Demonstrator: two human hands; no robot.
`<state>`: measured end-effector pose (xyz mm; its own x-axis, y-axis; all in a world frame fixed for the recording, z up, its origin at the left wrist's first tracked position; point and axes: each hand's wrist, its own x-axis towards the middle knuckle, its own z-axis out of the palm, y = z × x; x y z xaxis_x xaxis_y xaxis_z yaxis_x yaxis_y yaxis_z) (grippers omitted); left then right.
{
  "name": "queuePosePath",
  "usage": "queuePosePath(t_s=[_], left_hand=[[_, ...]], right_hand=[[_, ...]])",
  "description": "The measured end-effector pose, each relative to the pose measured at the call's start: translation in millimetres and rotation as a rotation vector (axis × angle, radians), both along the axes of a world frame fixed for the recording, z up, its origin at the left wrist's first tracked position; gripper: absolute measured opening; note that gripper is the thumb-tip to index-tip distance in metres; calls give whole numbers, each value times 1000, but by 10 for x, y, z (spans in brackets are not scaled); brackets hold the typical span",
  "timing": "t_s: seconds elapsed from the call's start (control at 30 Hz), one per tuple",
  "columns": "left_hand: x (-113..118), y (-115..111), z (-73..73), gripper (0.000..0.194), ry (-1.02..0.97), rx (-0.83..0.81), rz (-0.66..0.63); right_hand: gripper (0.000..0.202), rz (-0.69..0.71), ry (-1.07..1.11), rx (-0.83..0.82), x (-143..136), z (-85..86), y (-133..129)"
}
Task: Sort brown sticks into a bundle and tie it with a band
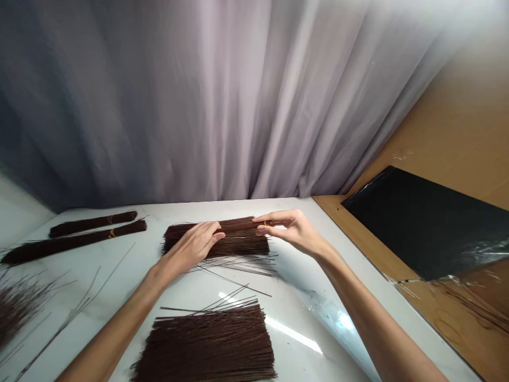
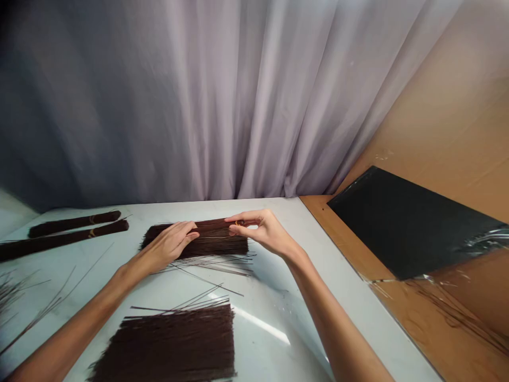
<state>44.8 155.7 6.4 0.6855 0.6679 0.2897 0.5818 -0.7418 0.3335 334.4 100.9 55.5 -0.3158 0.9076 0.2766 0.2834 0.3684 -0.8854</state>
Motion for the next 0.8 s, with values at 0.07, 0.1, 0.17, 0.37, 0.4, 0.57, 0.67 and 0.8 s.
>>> queuePosePath(t_s=[0.07,0.1,0.17,0.37,0.4,0.57,0.67,0.8], left_hand=[[-43,9,-4,31,1,-13,13],[-74,17,-13,31,2,-14,28],[-143,37,-36,31,3,-15,68],[-186,81,-79,32,23,17,82],[-159,86,-97,31,31,38,70],[-22,74,-219,27,43,66,21],[37,-3,-127,31,-30,14,44],[175,-257,303,51,-153,-66,16]], right_hand=[[33,-36,28,-6,77,18,-2],[32,-68,46,-3,119,26,-3],[31,-129,78,-3,195,34,2],[32,-131,11,-97,274,48,13],[30,-124,-5,-107,283,76,1],[22,-63,-105,-47,302,295,-103],[23,-20,-163,-13,217,381,-138],[23,21,-120,-32,-8,420,-173]])
